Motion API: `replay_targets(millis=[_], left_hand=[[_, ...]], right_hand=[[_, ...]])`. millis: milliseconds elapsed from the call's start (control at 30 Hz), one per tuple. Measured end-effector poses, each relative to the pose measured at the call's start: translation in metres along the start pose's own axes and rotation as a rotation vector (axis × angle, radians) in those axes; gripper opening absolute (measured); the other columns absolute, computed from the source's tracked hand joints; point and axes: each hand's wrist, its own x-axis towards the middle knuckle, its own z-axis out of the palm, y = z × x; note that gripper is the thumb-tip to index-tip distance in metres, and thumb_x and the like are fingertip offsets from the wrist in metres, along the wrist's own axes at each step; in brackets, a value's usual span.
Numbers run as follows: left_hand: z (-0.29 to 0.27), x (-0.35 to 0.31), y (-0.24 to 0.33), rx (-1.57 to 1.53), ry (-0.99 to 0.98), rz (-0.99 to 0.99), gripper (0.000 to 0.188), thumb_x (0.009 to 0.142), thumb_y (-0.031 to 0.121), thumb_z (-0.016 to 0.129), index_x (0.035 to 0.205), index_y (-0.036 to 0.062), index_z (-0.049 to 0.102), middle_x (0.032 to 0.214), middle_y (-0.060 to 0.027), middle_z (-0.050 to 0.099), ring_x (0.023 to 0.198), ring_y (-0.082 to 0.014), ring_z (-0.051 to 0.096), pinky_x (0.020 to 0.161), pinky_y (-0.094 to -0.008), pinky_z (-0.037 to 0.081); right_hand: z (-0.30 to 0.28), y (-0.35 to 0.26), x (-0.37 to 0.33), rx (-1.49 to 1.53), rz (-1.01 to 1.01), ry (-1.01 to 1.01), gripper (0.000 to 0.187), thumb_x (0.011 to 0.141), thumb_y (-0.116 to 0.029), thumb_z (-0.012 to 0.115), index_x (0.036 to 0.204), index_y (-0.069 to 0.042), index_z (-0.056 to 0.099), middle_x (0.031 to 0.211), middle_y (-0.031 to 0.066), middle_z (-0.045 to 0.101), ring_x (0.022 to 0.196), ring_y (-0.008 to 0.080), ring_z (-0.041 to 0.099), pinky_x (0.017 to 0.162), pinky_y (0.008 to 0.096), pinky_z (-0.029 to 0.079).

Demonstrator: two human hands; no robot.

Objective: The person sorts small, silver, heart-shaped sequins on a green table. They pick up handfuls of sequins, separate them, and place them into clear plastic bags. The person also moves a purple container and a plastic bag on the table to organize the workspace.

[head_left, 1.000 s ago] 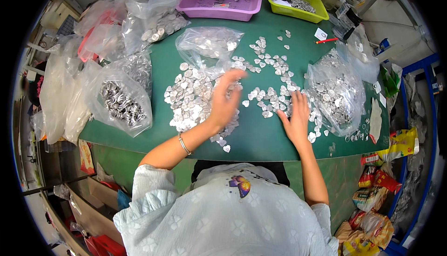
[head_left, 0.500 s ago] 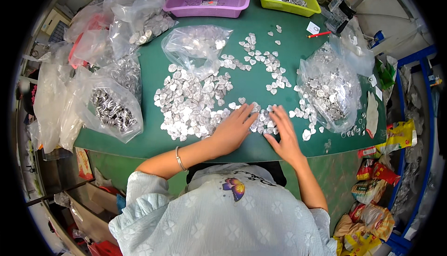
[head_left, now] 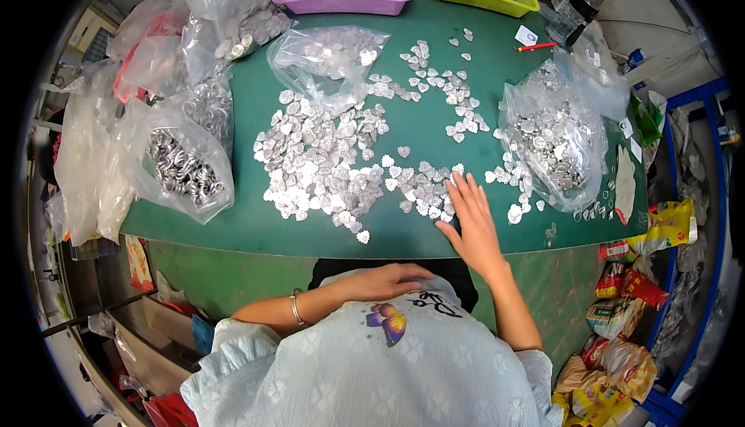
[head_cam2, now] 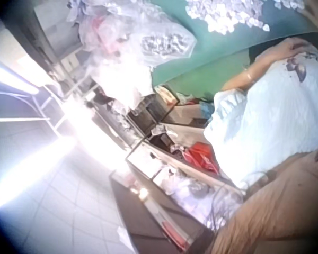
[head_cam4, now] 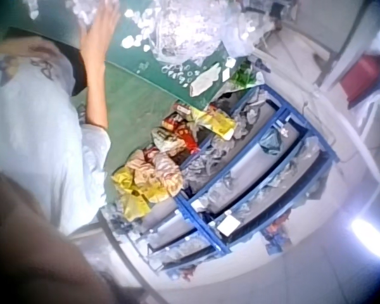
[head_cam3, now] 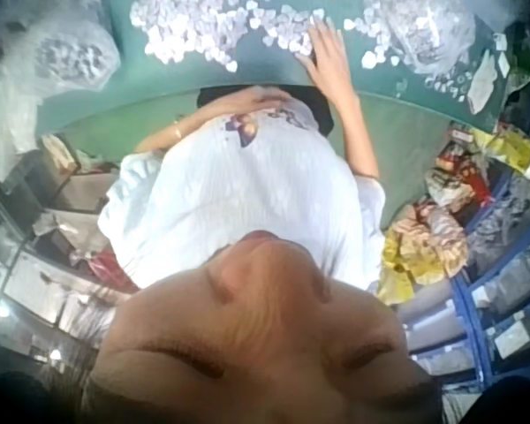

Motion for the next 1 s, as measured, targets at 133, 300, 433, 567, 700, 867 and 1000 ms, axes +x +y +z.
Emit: replay_targets(millis=[133, 300, 433, 567, 700, 867, 1000], left_hand=[[0.003, 0.008, -0.031, -0.285, 0.034, -0.071, 0.041, 0.099, 0.022, 0.044, 0.135, 0.0011, 0.042, 0.133, -0.0127, 0.049, 0.123, -0.0213, 0.046, 0.105, -0.032, 0.033], [0.007, 0.033, -0.052, -1.034, 0.028, -0.098, 0.048, 0.099, 0.026, 0.042, 0.137, -0.0024, 0.034, 0.137, -0.0195, 0.043, 0.13, -0.026, 0.04, 0.108, -0.0363, 0.032], [0.014, 0.044, -0.054, -1.145, 0.01, -0.029, 0.05, 0.099, 0.025, 0.043, 0.139, -0.0026, 0.03, 0.141, -0.021, 0.036, 0.132, -0.0279, 0.037, 0.11, -0.0387, 0.03], [0.014, 0.045, -0.054, -1.157, -0.009, 0.048, 0.049, 0.1, 0.029, 0.039, 0.137, -0.0014, 0.031, 0.141, -0.021, 0.036, 0.13, -0.0275, 0.039, 0.11, -0.0382, 0.032], [0.016, 0.052, -0.064, -1.362, -0.005, 0.06, 0.046, 0.099, 0.028, 0.041, 0.135, -0.0001, 0.035, 0.14, -0.0206, 0.037, 0.131, -0.028, 0.038, 0.111, -0.0399, 0.031], [0.02, 0.064, -0.084, -1.598, -0.226, 0.337, 0.045, 0.098, 0.028, 0.042, 0.133, 0.0005, 0.038, 0.139, -0.0202, 0.039, 0.132, -0.0283, 0.037, 0.112, -0.0416, 0.028], [0.025, 0.061, -0.078, -1.595, -0.125, 0.282, 0.053, 0.098, 0.032, 0.039, 0.136, -0.0039, 0.032, 0.143, -0.0219, 0.034, 0.133, -0.0289, 0.036, 0.112, -0.0417, 0.027]], right_hand=[[0.003, -0.007, -0.011, 0.052, 0.018, 0.034, 0.059, 0.083, -0.02, 0.065, 0.134, -0.003, 0.041, 0.144, 0.0156, 0.034, 0.135, 0.0379, 0.027, 0.109, 0.0492, 0.024], [0.011, -0.012, -0.018, 0.046, 0.025, 0.078, 0.053, 0.084, -0.017, 0.064, 0.131, -0.002, 0.045, 0.143, 0.0163, 0.035, 0.134, 0.0385, 0.029, 0.109, 0.0493, 0.025], [0.01, -0.016, -0.027, 0.084, 0.045, 0.076, 0.047, 0.083, -0.011, 0.064, 0.126, -0.002, 0.049, 0.14, 0.0174, 0.038, 0.132, 0.0387, 0.032, 0.108, 0.0493, 0.027], [0.012, -0.022, -0.035, 0.069, 0.081, 0.104, 0.046, 0.082, -0.01, 0.064, 0.125, -0.001, 0.05, 0.135, 0.0176, 0.041, 0.131, 0.0385, 0.033, 0.107, 0.0498, 0.028], [0.017, -0.029, -0.045, 0.102, 0.073, 0.094, 0.045, 0.081, -0.008, 0.064, 0.124, -0.002, 0.051, 0.134, 0.0176, 0.042, 0.13, 0.0387, 0.035, 0.107, 0.0495, 0.029], [0.031, -0.039, -0.06, 0.102, -0.037, 0.076, 0.044, 0.081, -0.008, 0.064, 0.123, -0.002, 0.052, 0.133, 0.0176, 0.043, 0.128, 0.0387, 0.038, 0.104, 0.0509, 0.033], [0.039, -0.048, -0.076, 0.145, -0.121, 0.037, 0.036, 0.08, -0.007, 0.063, 0.115, -0.002, 0.058, 0.129, 0.0171, 0.048, 0.127, 0.0368, 0.041, 0.102, 0.0511, 0.036]])
